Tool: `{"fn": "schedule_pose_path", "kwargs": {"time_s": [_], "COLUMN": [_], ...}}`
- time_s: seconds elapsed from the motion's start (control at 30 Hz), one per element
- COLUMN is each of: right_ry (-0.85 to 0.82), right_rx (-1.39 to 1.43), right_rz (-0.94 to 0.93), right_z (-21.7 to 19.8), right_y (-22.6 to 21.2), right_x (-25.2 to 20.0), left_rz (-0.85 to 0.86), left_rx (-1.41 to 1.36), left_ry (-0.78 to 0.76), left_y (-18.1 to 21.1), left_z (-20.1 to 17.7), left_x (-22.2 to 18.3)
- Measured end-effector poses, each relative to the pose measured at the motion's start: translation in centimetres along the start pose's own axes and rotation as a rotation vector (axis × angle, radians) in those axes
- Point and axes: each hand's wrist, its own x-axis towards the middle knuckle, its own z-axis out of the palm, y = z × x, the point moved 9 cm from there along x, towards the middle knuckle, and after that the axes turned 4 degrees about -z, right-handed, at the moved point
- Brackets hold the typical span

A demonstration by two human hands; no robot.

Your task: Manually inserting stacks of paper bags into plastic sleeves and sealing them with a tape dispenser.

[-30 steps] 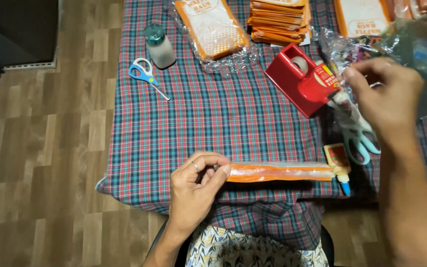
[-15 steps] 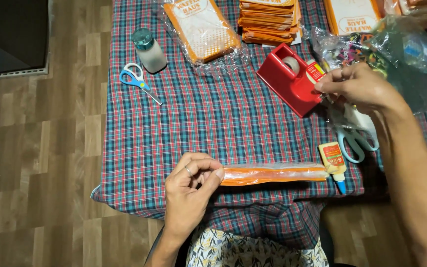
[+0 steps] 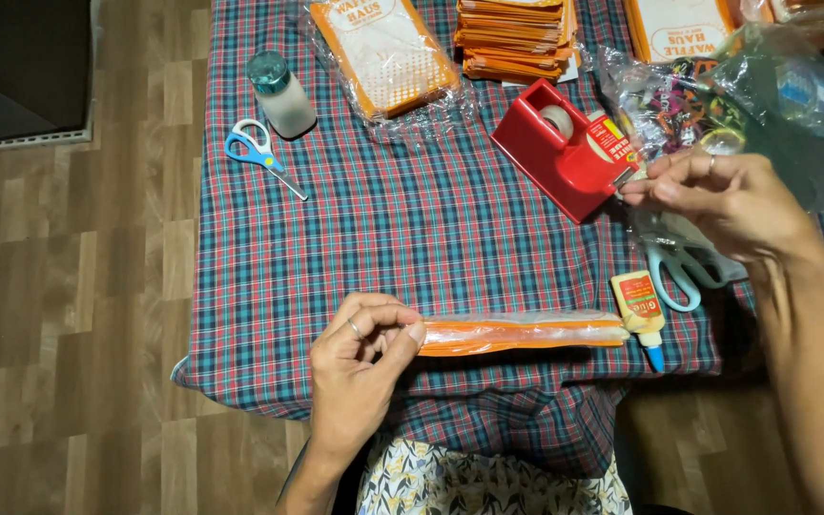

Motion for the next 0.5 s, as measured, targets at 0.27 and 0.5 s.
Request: {"fn": "schedule_pose_path", "kwargs": {"time_s": [0.27,0.5], "right_ry": [0.026,0.037], "right_rx": [-0.073,-0.116], "right_rz": [0.085,0.026], "right_z": [0.6,-0.7], "right_y": [0.5,3.7], "right_x": [-0.8,-0.4], "left_rz": [0.023,0.031], "left_rx": [0.015,0.0], "left_ry": [0.007,0.001], "left_y": [0.3,0.1], "left_z": [0.0,0.0], "left_x": [-0.1,-0.1]}}
